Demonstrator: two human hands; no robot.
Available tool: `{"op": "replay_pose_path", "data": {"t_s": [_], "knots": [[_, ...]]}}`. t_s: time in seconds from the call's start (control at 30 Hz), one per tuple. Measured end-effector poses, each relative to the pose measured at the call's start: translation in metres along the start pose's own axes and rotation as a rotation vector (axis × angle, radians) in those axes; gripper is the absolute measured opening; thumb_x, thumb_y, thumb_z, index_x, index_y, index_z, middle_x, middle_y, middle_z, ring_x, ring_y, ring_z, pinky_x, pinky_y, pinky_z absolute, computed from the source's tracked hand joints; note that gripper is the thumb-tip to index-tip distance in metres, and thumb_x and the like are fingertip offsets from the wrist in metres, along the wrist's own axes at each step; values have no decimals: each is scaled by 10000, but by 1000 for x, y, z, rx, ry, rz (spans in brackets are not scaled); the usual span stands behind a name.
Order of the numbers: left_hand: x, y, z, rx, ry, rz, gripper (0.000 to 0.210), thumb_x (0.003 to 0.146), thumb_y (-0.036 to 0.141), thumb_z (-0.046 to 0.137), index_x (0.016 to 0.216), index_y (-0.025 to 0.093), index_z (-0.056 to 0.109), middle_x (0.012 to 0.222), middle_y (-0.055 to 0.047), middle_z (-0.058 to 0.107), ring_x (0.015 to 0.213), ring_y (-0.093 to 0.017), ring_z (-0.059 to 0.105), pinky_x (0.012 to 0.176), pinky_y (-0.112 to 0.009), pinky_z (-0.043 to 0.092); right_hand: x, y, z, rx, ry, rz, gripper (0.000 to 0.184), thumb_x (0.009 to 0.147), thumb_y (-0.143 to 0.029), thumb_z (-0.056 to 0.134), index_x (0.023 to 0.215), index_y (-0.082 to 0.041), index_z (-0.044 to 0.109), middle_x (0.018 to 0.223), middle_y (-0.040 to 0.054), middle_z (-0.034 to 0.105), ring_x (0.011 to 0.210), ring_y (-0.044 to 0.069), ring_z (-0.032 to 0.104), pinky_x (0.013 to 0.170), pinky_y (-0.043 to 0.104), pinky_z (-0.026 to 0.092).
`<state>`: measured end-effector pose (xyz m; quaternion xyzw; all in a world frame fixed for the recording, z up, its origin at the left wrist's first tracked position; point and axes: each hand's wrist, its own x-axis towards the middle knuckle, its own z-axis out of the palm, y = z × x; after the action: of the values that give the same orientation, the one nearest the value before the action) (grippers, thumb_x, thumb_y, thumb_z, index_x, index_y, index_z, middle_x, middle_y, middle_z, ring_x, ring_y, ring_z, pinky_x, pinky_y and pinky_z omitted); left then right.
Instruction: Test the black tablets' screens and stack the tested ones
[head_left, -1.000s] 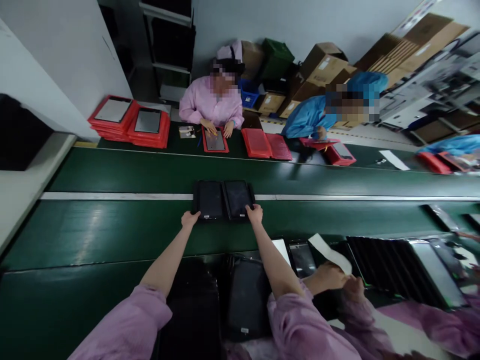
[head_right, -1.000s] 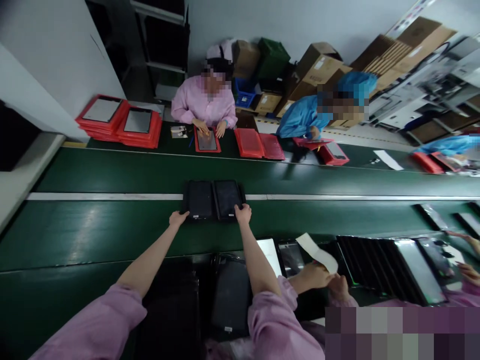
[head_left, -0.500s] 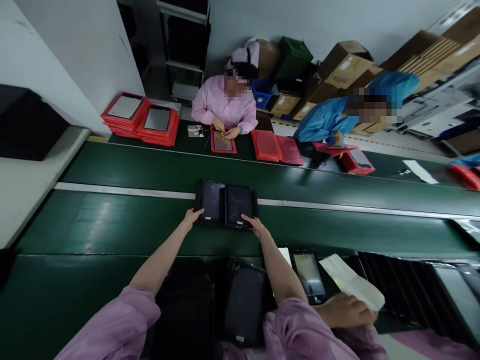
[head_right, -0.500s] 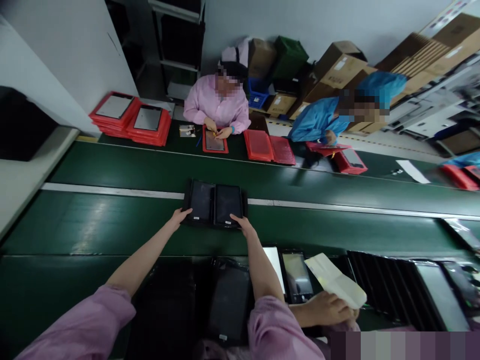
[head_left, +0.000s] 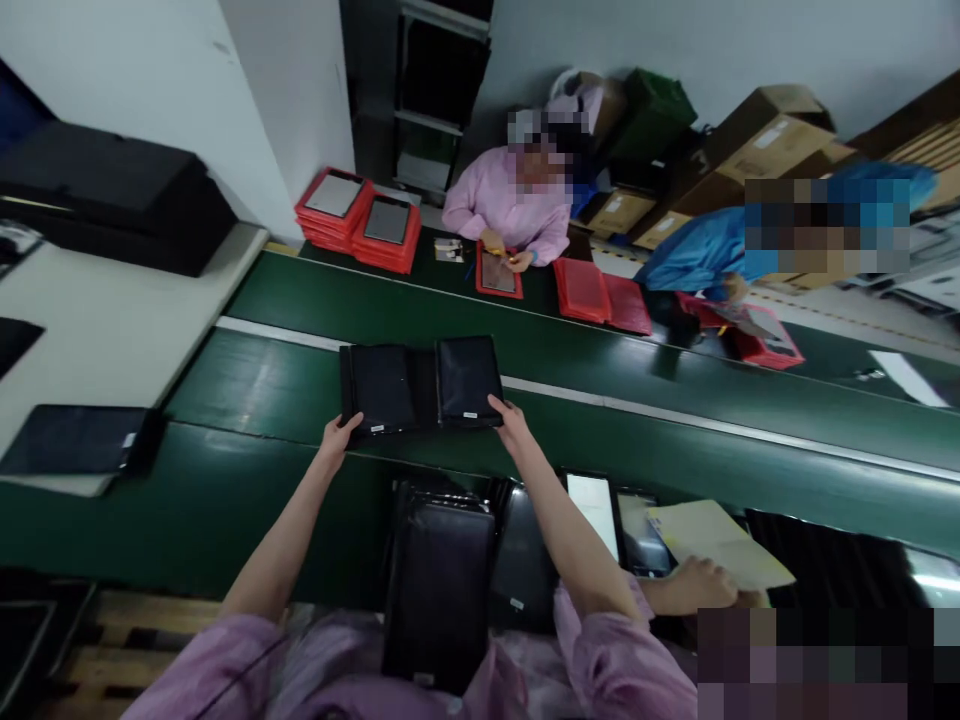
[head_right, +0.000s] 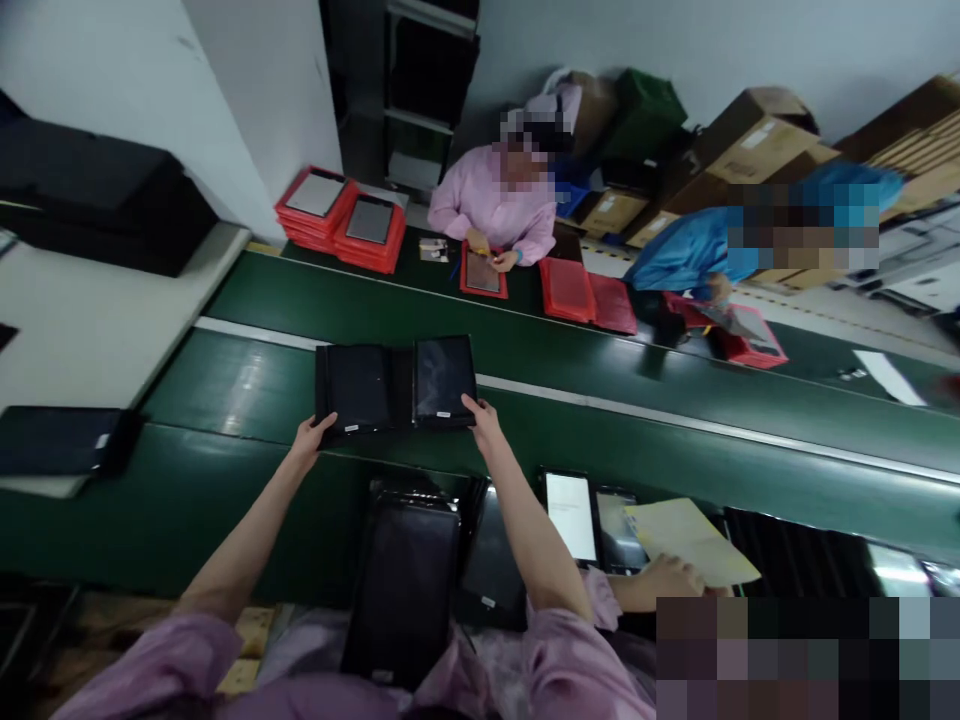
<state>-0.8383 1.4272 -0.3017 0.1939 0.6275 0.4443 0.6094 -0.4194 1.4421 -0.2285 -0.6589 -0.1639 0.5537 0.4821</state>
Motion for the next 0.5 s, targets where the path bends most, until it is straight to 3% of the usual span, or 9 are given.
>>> {"op": "replay_pose_path", "data": {"t_s": [0.17, 0.27, 0.4, 0.5], "knots": [[-51, 28, -133, -183, 181, 65, 416, 773, 324, 949, 1113, 138, 799, 1117, -136, 842, 973, -244, 812, 902, -359, 664, -62, -19, 39, 73, -47, -90, 443, 752, -344, 957, 1110, -192, 745, 1116, 84, 844, 1021, 243, 795, 793, 305, 675], [-91, 37, -202, -250, 288, 87, 328, 814, 291, 905, 1087, 141, 800, 1056, -114, 850, 921, -234, 812, 873, -355, 668, -97, -22, 53, 99, -50, -132, 412, 739, -339, 966, 1073, -192, 775, 1114, 85, 843, 978, 230, 800, 756, 289, 685], [-156, 33, -272, -351, 459, 75, 240, 835, 278, 879, 1008, 136, 791, 939, -88, 842, 806, -204, 791, 809, -326, 664, -143, -11, 68, 126, -51, -174, 451, 711, -352, 982, 1075, -193, 769, 1123, 79, 834, 957, 218, 807, 788, 300, 701], [-210, 13, -313, -417, 611, 62, 146, 864, 247, 850, 953, 151, 785, 898, -64, 834, 753, -181, 776, 778, -296, 656, -176, 6, 79, 121, -83, -173, 428, 707, -366, 974, 1052, -212, 771, 1128, 64, 829, 981, 223, 808, 820, 320, 708]]}}
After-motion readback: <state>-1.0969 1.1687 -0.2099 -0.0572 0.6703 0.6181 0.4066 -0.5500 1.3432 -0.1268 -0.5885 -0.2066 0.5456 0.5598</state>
